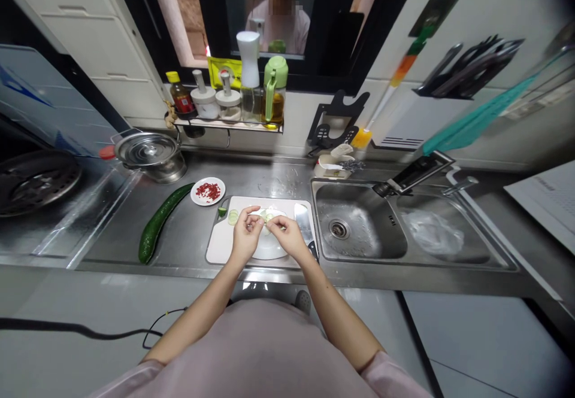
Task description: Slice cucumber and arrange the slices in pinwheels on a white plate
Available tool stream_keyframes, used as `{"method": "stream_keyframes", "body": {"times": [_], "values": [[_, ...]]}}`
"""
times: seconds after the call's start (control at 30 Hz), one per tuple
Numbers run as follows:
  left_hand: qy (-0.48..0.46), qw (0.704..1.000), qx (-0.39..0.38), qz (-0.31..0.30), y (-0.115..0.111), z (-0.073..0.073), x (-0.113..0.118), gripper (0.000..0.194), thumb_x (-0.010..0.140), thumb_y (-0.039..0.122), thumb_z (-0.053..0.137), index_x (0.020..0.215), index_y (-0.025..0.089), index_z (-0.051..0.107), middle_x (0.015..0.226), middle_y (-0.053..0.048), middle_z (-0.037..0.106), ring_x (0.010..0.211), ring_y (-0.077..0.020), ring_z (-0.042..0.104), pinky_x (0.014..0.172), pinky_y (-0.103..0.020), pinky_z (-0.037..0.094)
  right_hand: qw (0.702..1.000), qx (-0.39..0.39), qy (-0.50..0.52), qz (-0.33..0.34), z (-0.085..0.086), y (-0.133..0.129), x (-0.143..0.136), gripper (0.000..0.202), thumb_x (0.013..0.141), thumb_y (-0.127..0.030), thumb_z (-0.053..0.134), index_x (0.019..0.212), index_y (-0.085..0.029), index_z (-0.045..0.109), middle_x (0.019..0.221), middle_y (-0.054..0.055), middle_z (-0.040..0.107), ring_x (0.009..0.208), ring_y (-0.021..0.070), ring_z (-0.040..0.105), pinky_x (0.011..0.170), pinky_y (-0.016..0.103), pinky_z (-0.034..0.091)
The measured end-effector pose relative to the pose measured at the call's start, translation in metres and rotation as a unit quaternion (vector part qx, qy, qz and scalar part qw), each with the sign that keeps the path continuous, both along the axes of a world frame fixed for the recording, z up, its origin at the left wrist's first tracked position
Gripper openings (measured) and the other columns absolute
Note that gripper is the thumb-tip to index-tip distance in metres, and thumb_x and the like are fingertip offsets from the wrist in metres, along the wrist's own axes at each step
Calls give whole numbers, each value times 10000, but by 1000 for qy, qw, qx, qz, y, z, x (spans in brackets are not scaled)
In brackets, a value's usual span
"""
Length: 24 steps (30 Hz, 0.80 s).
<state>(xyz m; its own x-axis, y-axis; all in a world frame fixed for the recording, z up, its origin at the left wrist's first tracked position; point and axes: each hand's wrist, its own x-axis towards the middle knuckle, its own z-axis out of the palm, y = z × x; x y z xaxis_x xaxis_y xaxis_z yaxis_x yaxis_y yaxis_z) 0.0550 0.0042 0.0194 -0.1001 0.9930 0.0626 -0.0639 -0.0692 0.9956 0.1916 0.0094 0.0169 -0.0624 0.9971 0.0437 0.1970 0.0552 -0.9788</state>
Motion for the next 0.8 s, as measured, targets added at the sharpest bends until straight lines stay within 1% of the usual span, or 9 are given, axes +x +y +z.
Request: {"method": "stream_keyframes", "body": {"times": [0.3,0.47,0.57,0.67,0.73,0.8], "values": [[6,1000,-18,3,-2,-10,3,397,775,331,651,1127,175,555,733,16,582,654,-103,543,620,-206,396,998,-53,40,0,-10,1,1,186,719,-348,598,671,-171,631,683,17,643,657,137,562,652,260,453],[10,1000,-22,3,0,-21,2,414,770,311,658,1150,166,579,750,7,593,678,-106,558,630,-209,415,996,-80,43,0,-19,2,2,190,710,-351,596,666,-169,623,655,5,622,619,125,541,622,248,444],[9,999,-49,-11,3,-35,-1,427,743,318,676,1132,155,610,756,1,614,685,-105,562,654,-216,429,995,-101,21,0,-33,2,4,204,708,-364,595,694,-165,632,643,-5,612,590,115,521,593,237,433],[11,996,-87,-34,5,-56,-5,440,696,315,697,1091,132,634,715,11,624,658,-98,558,671,-222,432,991,-134,-19,15,-54,1,6,195,709,-344,586,709,-156,638,636,-8,609,563,107,508,565,225,420],[27,993,-104,-44,5,-71,-7,450,680,303,696,1089,126,635,679,25,620,628,-93,549,667,-222,426,986,-152,-63,24,-67,0,6,168,718,-301,571,700,-150,641,636,-6,611,562,103,510,561,215,412],[54,991,-115,-52,3,-84,-9,446,684,292,678,1098,131,633,664,33,618,615,-93,546,662,-222,423,980,-163,-109,30,-77,-2,7,152,732,-260,556,692,-144,647,635,-5,614,572,103,518,566,206,407]]}}
